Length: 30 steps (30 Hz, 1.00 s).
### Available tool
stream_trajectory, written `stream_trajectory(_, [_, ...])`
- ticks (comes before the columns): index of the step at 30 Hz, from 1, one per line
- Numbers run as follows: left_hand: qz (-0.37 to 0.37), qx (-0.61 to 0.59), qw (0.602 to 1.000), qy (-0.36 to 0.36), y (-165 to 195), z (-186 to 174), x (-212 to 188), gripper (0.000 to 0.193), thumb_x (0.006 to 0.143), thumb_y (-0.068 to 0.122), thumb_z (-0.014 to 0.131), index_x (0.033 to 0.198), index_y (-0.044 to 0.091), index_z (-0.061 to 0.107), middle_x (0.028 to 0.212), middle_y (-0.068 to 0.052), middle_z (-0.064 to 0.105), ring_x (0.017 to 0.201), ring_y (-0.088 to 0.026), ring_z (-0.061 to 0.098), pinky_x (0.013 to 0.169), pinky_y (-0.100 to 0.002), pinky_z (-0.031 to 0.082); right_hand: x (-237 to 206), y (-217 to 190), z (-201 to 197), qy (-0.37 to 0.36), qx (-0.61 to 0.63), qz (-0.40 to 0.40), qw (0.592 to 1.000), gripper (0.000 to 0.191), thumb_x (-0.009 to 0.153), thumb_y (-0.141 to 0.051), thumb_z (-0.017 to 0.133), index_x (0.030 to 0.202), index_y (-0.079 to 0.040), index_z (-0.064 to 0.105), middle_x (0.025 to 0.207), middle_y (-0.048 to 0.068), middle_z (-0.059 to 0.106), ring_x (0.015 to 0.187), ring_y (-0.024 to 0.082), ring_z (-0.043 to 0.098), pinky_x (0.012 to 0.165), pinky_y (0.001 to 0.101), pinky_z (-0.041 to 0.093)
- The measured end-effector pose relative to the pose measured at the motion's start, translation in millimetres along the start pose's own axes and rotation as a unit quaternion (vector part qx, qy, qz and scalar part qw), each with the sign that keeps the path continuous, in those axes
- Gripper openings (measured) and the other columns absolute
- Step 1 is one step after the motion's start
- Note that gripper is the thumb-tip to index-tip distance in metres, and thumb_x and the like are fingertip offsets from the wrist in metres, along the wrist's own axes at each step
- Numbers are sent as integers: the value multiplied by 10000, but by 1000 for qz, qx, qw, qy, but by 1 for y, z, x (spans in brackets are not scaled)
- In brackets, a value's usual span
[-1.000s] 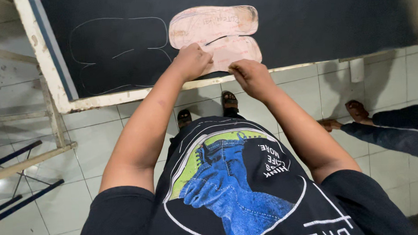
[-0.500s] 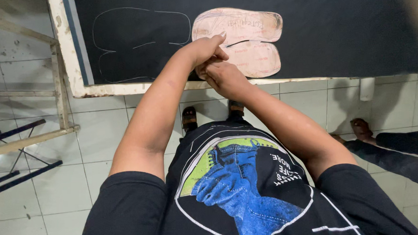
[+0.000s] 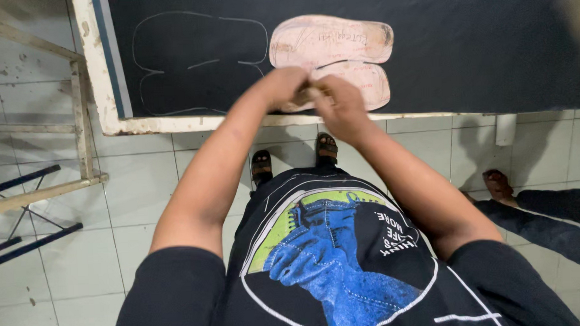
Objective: The person places a pair of shoe sole templates on a black sheet and traces their outlines with a pencil. The person repeats this process multiple times, creating several traced outlines on the sheet.
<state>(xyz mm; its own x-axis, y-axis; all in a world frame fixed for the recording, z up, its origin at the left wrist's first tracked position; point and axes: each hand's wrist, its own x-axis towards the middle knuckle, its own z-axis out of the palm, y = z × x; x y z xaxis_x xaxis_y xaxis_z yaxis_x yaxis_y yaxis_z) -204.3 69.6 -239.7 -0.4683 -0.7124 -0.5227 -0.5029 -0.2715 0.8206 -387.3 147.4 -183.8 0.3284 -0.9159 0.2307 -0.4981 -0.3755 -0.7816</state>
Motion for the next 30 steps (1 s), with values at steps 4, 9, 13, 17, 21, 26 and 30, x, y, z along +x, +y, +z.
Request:
stream_trajectory(4, [241, 180, 939, 167, -17, 32, -46, 248, 868, 179, 685, 1088, 116, 780, 1193, -73, 672, 1135, -314, 618, 996, -409, 489, 6, 28, -26, 90, -18, 106, 990, 156, 1080, -157, 623, 1056, -10, 668, 907, 113, 748, 807, 188, 725, 740, 300, 554])
stream_trajectory(9, [278, 192, 921, 193, -16, 34, -59, 319, 814, 79, 734, 1127, 129, 770, 1248, -37, 643, 1228, -307, 554, 1036, -456, 434, 23, 48, -20, 35, 56, 136, 989, 184, 1050, -185, 639, 1073, -9, 686, 910, 106, 763, 824, 174, 727, 746, 288, 557])
stream_trajectory(13, [265, 191, 926, 187, -13, 32, -57, 321, 819, 93, 734, 1133, 147, 764, 1259, -23, 643, 1238, -294, 557, 1049, -443, 439, 30, 49, -13, 26, 37, 135, 990, 177, 1039, -183, 646, 1051, -14, 695, 910, 108, 768, 823, 171, 733, 744, 301, 554])
stream_trajectory(17, [260, 201, 925, 189, -12, 33, -58, 337, 819, 79, 732, 1151, 138, 753, 1273, -22, 635, 1258, -292, 552, 1070, -440, 437, 30, 46, -15, 21, 23, 124, 992, 175, 1032, -202, 654, 1047, -33, 698, 912, 102, 766, 815, 199, 736, 742, 316, 557])
stream_trajectory(21, [258, 194, 929, 183, -10, 33, -59, 349, 812, 62, 728, 1153, 134, 753, 1264, -24, 632, 1238, -297, 547, 1057, -441, 434, 27, 48, -26, 44, -107, 99, 988, 163, 1031, -218, 681, 1035, -62, 727, 929, 120, 753, 814, 280, 720, 720, 366, 542])
stream_trajectory(26, [245, 196, 933, 174, -9, 32, -54, 339, 821, 66, 734, 1152, 137, 748, 1258, -24, 628, 1228, -298, 542, 1054, -460, 417, 18, 68, -44, 112, -172, 126, 971, 190, 1017, -249, 662, 999, -70, 726, 902, 123, 742, 813, 316, 711, 723, 410, 539])
stream_trajectory(30, [259, 198, 930, 170, -6, 27, -49, 348, 811, 55, 735, 1149, 135, 747, 1242, -33, 630, 1208, -302, 551, 1041, -458, 427, 1, 92, -47, 181, -49, 163, 969, 201, 1007, -217, 608, 967, -38, 690, 906, 141, 730, 840, 289, 718, 766, 401, 552])
